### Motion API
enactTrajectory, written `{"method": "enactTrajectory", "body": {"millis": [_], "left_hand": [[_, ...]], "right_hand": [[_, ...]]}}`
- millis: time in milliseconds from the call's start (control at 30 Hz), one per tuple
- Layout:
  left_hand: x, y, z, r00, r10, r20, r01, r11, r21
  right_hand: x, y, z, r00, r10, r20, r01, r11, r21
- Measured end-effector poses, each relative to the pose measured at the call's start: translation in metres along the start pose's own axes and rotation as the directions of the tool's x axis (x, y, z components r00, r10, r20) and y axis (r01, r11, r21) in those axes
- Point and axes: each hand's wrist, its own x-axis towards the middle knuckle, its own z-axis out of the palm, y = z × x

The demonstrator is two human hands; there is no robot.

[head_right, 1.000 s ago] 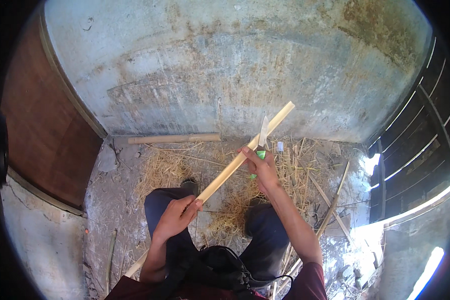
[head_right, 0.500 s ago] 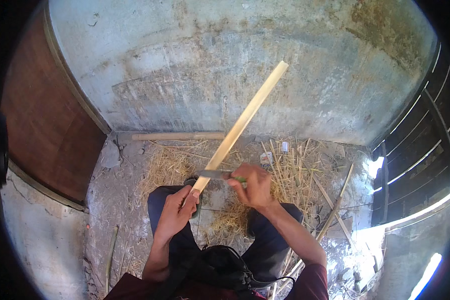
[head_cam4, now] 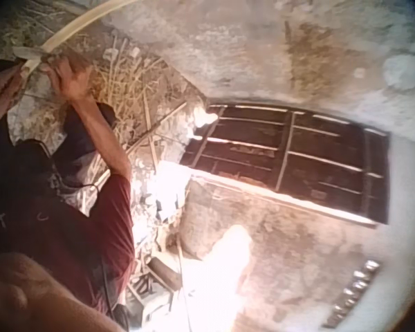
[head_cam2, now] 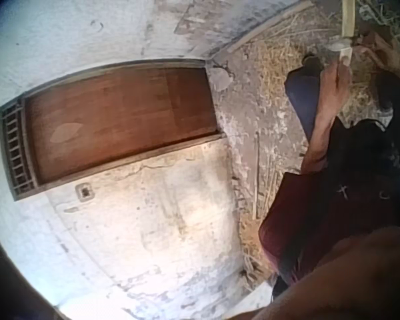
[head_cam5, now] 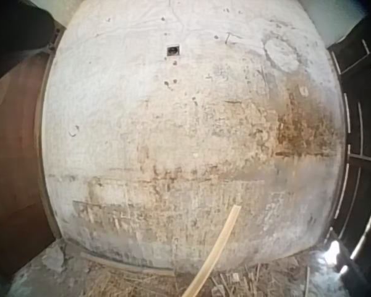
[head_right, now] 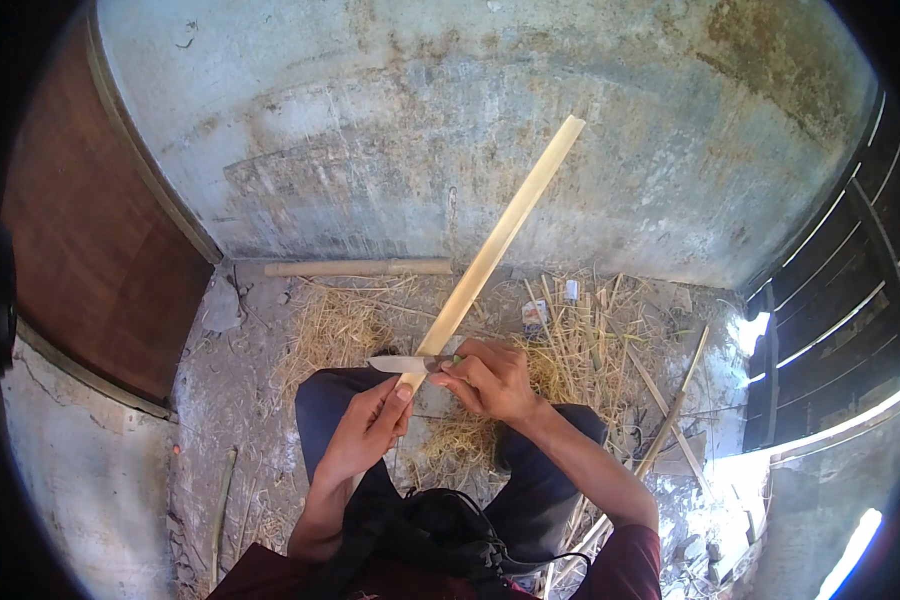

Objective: The person uses a knife to shave strips off a long piece of wood, repeatedly scraping the blade along its length and periodically checking the surface.

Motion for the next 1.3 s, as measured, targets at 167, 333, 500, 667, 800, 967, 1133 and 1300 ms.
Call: {"method": "enactTrajectory", "body": {"millis": [167,333,500,667,800,967,1133,1300], "left_hand": [[0.002,0.001,-0.007,0.988,-0.103,0.113,0.115,0.988,-0.103],[0.003,-0.003,-0.010,0.977,-0.125,0.173,0.157,0.970,-0.186],[0.003,0.000,-0.010,0.970,-0.155,0.185,0.194,0.958,-0.212],[0.004,-0.005,-0.012,0.965,-0.158,0.211,0.207,0.949,-0.236],[0.004,-0.007,-0.012,0.966,-0.148,0.210,0.197,0.952,-0.234],[0.002,-0.006,-0.013,0.964,-0.154,0.215,0.205,0.948,-0.242],[0.001,-0.004,-0.014,0.965,-0.149,0.217,0.203,0.945,-0.254],[-0.004,-0.005,-0.020,0.955,-0.178,0.236,0.239,0.935,-0.262]], "right_hand": [[0.001,-0.001,0.000,1.000,-0.006,-0.008,0.006,1.000,-0.003],[0.003,-0.003,0.000,1.000,-0.006,-0.004,0.005,0.999,-0.047],[0.003,0.000,0.003,0.999,0.004,-0.040,-0.006,0.998,-0.058],[0.006,-0.002,0.001,0.999,-0.004,-0.036,0.000,0.996,-0.092],[0.008,-0.004,0.002,0.999,-0.011,-0.040,0.006,0.994,-0.107],[0.008,-0.003,0.001,0.999,-0.017,-0.042,0.012,0.994,-0.109],[0.011,-0.007,-0.005,1.000,0.001,-0.001,-0.001,0.990,-0.140],[0.010,0.005,-0.009,0.993,0.090,-0.076,-0.100,0.986,-0.133]]}}
